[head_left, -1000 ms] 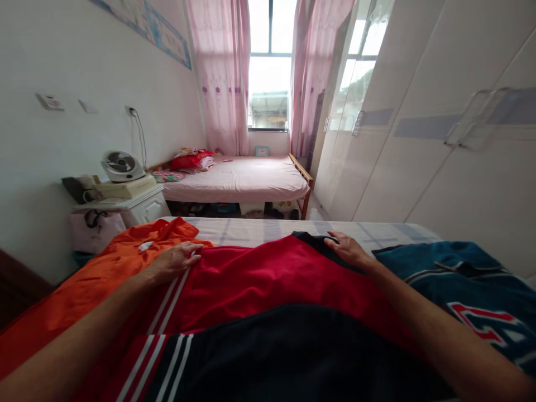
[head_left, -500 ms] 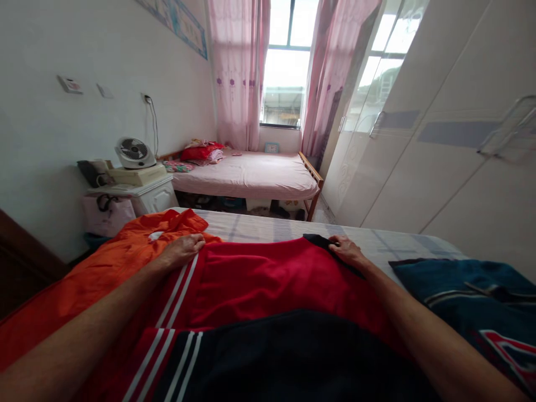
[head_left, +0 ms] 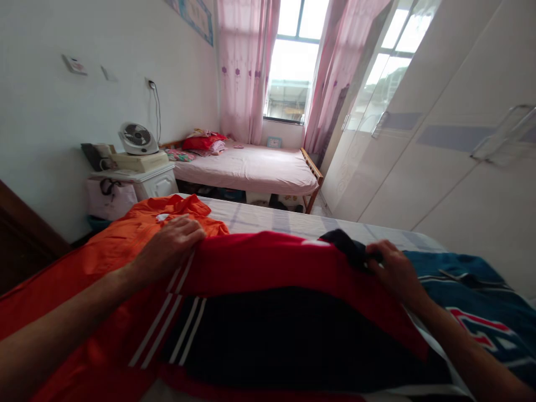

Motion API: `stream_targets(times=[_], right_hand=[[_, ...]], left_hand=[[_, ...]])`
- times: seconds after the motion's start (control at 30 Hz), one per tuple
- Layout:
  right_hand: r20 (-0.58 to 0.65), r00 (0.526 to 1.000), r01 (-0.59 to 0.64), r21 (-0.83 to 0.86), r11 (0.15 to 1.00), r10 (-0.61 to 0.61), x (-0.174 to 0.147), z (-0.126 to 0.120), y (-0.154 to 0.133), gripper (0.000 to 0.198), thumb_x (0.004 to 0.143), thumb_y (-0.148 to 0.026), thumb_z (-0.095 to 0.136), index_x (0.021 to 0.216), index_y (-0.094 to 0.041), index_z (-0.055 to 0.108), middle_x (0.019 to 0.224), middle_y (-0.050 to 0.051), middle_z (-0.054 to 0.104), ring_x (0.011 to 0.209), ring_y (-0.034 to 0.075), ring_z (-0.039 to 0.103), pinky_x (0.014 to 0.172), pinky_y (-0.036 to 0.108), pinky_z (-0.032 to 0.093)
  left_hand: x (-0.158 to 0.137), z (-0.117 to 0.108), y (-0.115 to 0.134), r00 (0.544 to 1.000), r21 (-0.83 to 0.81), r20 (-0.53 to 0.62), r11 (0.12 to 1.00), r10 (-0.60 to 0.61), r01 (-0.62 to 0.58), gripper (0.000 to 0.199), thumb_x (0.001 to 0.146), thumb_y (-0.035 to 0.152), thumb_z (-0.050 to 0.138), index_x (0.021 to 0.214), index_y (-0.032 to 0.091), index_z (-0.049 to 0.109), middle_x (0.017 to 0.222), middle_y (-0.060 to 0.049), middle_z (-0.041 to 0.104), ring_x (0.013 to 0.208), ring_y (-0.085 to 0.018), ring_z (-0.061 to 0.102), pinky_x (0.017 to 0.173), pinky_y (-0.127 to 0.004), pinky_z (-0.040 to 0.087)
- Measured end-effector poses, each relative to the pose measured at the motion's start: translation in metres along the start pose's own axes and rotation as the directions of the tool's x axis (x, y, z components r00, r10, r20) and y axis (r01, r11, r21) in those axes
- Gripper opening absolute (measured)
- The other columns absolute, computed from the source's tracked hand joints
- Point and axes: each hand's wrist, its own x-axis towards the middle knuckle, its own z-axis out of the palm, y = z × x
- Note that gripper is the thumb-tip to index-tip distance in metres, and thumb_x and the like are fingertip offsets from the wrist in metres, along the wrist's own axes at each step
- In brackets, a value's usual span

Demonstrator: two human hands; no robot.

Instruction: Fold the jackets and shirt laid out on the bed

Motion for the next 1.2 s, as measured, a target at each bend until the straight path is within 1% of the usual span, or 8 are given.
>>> stream_targets(times=[0.13, 0.23, 0.43, 0.57, 0.8, 1.03, 1.1, 1.2], right_hand=[[0.179, 0.979, 0.101, -0.023, 0.995, -0.095, -0.063, 0.003, -0.003, 0.01, 0.073, -0.014, 0.048, 0.078, -0.021, 0.055, 0.082, 0.004, 0.06, 0.08, 0.021, 0.059, 0.075, 0.035, 0.045], [0.21, 0.975, 0.087, -0.059, 0.994, -0.073, -0.077, 0.007, -0.01, 0.015, 0.073, -0.012, 0.047, 0.08, -0.02, 0.057, 0.085, 0.005, 0.062, 0.084, 0.021, 0.059, 0.078, 0.035, 0.045], [0.209, 0.976, -0.052, -0.016, 0.998, 0.055, -0.039, -0.014, -0.034, 0.019, 0.081, -0.017, 0.043, 0.086, -0.02, 0.062, 0.095, 0.006, 0.064, 0.089, 0.02, 0.061, 0.083, 0.034, 0.044], [0.211, 0.972, -0.11, 0.029, 0.994, 0.101, 0.011, -0.008, -0.072, 0.027, 0.088, -0.024, 0.04, 0.101, -0.016, 0.063, 0.108, 0.009, 0.063, 0.101, 0.02, 0.059, 0.092, 0.031, 0.04], [0.555, 0.823, -0.141, -0.009, 0.99, 0.122, 0.069, 0.054, -0.117, 0.027, 0.086, -0.029, 0.052, 0.105, -0.016, 0.065, 0.112, 0.01, 0.065, 0.104, 0.021, 0.059, 0.09, 0.03, 0.043], [0.692, 0.679, -0.248, -0.097, 0.964, 0.245, 0.078, 0.072, -0.115, 0.031, 0.09, -0.036, 0.053, 0.114, -0.017, 0.057, 0.114, 0.007, 0.059, 0.095, 0.017, 0.06, 0.081, 0.039, 0.051], [0.662, 0.698, -0.29, -0.087, 0.953, 0.273, 0.08, 0.069, -0.111, 0.027, 0.088, -0.035, 0.056, 0.107, -0.016, 0.06, 0.106, 0.006, 0.062, 0.089, 0.016, 0.06, 0.077, 0.035, 0.052], [0.49, 0.798, -0.37, -0.061, 0.927, 0.351, 0.084, 0.055, -0.099, 0.017, 0.084, -0.029, 0.056, 0.09, -0.015, 0.063, 0.089, 0.006, 0.065, 0.081, 0.016, 0.06, 0.071, 0.027, 0.047]], left_hand=[[-0.047, 0.012, 0.017, 0.976, 0.048, 0.084, 0.978, 0.2, -0.204, 0.016, 0.085, 0.013, 0.048, 0.088, 0.023, 0.06, 0.095, -0.004, 0.062, 0.089, -0.021, 0.056, 0.084, -0.036, 0.044], [-0.06, 0.02, 0.023, 0.977, 0.057, 0.142, 0.984, 0.161, -0.17, 0.021, 0.085, 0.011, 0.046, 0.088, 0.024, 0.062, 0.094, -0.004, 0.063, 0.087, -0.021, 0.057, 0.08, -0.035, 0.045], [-0.042, 0.0, 0.049, 0.985, 0.052, 0.169, 0.999, -0.02, 0.012, 0.026, 0.077, 0.007, 0.042, 0.079, 0.019, 0.065, 0.089, -0.009, 0.065, 0.085, -0.025, 0.06, 0.081, -0.04, 0.047], [-0.021, 0.003, 0.092, 0.997, 0.054, 0.072, 0.998, 0.008, -0.012, 0.031, 0.086, 0.018, 0.04, 0.102, 0.018, 0.066, 0.113, -0.012, 0.064, 0.107, -0.027, 0.058, 0.095, -0.044, 0.043], [-0.022, 0.071, 0.109, 0.998, 0.196, 0.022, 0.979, -0.062, 0.056, 0.045, 0.09, 0.04, 0.04, 0.125, 0.019, 0.059, 0.133, -0.017, 0.054, 0.128, -0.036, 0.043, 0.106, -0.061, 0.024], [-0.029, 0.084, 0.101, 0.997, 0.193, 0.01, 0.979, -0.071, 0.067, 0.048, 0.091, 0.042, 0.037, 0.128, 0.018, 0.055, 0.133, -0.017, 0.053, 0.129, -0.037, 0.041, 0.106, -0.065, 0.016], [-0.028, 0.086, 0.101, 0.998, 0.183, 0.0, 0.981, -0.067, 0.066, 0.047, 0.09, 0.041, 0.039, 0.128, 0.018, 0.055, 0.133, -0.017, 0.054, 0.129, -0.037, 0.042, 0.106, -0.066, 0.016], [-0.028, 0.087, 0.101, 0.997, 0.166, -0.02, 0.983, -0.074, 0.077, 0.046, 0.09, 0.04, 0.041, 0.127, 0.018, 0.056, 0.132, -0.017, 0.054, 0.128, -0.036, 0.042, 0.107, -0.065, 0.015]])
